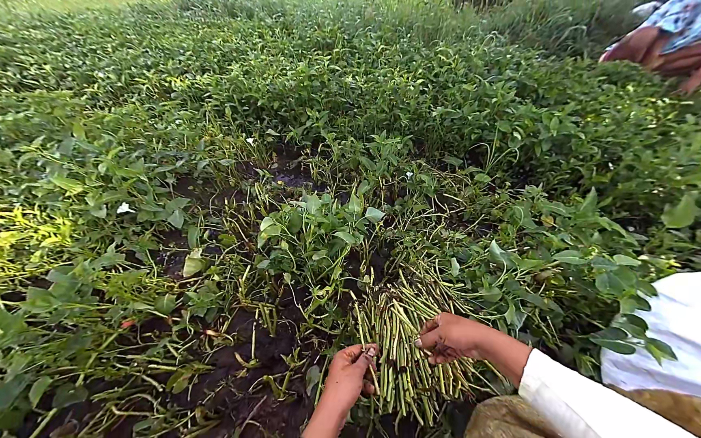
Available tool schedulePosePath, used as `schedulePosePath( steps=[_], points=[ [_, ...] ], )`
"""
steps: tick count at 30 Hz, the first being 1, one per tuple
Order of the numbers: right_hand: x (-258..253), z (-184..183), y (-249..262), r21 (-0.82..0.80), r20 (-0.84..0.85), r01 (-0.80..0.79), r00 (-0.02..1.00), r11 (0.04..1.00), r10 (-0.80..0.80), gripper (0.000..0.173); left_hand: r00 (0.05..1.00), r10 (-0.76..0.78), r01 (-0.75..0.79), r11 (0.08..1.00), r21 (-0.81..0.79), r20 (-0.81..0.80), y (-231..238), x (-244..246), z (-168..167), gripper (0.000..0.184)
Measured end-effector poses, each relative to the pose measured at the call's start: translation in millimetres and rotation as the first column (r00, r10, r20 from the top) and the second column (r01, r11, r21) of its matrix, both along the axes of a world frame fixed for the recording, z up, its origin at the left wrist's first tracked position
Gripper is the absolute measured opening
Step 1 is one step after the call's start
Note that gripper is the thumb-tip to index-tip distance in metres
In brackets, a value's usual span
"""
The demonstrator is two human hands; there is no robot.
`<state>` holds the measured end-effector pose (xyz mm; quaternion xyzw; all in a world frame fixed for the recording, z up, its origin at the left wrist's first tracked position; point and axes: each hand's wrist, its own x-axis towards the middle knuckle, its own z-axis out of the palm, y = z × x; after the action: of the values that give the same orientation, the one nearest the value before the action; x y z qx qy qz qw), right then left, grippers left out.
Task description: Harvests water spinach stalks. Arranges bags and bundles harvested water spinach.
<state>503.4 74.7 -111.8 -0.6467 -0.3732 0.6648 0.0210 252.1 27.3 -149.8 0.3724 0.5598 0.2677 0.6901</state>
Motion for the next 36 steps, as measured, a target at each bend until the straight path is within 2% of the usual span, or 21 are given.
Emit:
schedulePosePath(
  steps=[3,7,13,18,24,27,31,36],
  points=[
    [-4,-1,-18,-0.007,-0.179,0.034,0.983,0.999,-0.035,0.019,0.998,-0.061,0.061,0.998,0.002,0.008,3,8,-1,0.027],
    [-16,-2,-26,0.029,-0.254,-0.050,0.966,0.998,0.056,0.017,0.994,-0.087,0.088,0.996,-0.025,0.066,2,25,7,0.027],
    [-19,-7,-24,0.049,-0.216,-0.086,0.972,0.995,0.094,0.022,0.983,0.034,-0.020,0.997,-0.075,0.181,0,30,-1,0.020],
    [-19,-24,-28,0.006,-0.202,-0.155,0.967,0.988,0.153,0.020,0.975,0.170,-0.141,0.971,-0.194,0.143,-11,29,-24,0.027],
    [-17,-44,-39,-0.099,-0.129,-0.349,0.933,0.932,0.336,0.023,0.960,0.194,-0.099,0.910,-0.403,0.202,-35,37,-40,0.028],
    [-17,-43,-42,-0.104,-0.125,-0.378,0.923,0.920,0.365,0.023,0.959,0.196,-0.089,0.892,-0.443,0.202,-38,39,-41,0.029],
    [-12,-35,-37,-0.062,-0.190,-0.355,0.922,0.933,0.338,0.026,0.956,0.208,-0.107,0.904,-0.414,0.207,-32,38,-34,0.034],
    [-8,-29,-31,-0.029,-0.192,-0.336,0.926,0.941,0.325,0.031,0.951,0.212,-0.156,0.957,-0.245,0.226,-24,38,-29,0.034]
  ],
)
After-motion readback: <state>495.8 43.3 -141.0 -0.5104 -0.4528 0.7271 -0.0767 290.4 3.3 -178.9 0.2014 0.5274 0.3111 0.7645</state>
